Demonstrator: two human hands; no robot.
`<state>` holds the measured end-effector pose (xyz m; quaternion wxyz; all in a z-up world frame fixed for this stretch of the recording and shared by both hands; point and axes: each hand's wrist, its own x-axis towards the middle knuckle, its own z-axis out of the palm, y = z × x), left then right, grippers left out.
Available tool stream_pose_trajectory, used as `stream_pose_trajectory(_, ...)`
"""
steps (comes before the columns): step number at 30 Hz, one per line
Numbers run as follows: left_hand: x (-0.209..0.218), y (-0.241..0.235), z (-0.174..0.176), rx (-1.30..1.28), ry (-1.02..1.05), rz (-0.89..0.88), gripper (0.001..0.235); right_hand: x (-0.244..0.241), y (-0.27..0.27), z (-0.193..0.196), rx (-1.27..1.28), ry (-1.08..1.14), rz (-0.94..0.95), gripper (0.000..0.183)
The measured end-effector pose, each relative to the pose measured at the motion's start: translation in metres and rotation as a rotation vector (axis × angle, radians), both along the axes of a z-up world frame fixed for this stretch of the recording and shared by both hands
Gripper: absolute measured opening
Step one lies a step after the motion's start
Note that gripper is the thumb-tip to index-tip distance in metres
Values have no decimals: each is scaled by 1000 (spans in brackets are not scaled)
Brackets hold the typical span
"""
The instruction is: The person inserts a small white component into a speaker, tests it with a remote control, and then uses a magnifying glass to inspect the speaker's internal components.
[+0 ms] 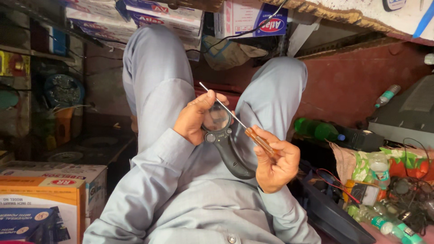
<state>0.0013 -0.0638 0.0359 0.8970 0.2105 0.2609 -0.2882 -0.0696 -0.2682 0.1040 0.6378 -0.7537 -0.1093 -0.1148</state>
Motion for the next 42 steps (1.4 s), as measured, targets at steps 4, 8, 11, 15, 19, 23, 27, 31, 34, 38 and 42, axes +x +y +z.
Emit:
stream_pose_trajectory(4, -2, -3, 3, -16, -20, -7, 38, 5, 3, -4, 17, 9, -6, 36)
stream_pose_trajectory(8, -3, -4, 6, -15, -50, -16, 37, 8, 7, -5, -43, 69, -70, 32)
stream_pose_trajectory(11, -3, -5, 6, 24, -85, -35, 34, 10, 4, 0, -168, 208, -147, 19)
stream_pose_trajectory(15, -9, -15, 8, 105, -174, -92, 32, 12, 3, 3, -324, 446, -229, 20)
stream_pose_trajectory(19, -7, -16, 12, 114, -181, -115, 31, 16, 5, -3, -165, 483, -206, 19)
stream_pose_trajectory(23, -5, -15, 20, 112, -157, -148, 35, 23, 1, -15, 237, 477, -125, 12)
stream_pose_trajectory(27, -4, -16, 29, 145, -267, -169, 41, 42, -16, -27, 959, 732, -146, 15)
stream_pose_trajectory(31, -3, -14, 30, 51, -429, -167, 60, 58, -36, -28, 1203, 754, -96, 24)
stream_pose_trajectory(34, -1, -9, 24, -93, -333, -122, 68, 71, -63, -13, 1186, 677, -75, 23)
stream_pose_trajectory(38, 4, -12, 8, -238, -47, -172, 71, 68, -76, 7, 823, 522, -21, 30)
stream_pose_trajectory(42, 6, -26, -8, -306, 50, -242, 69, 55, -54, 23, 257, 305, 52, 66)
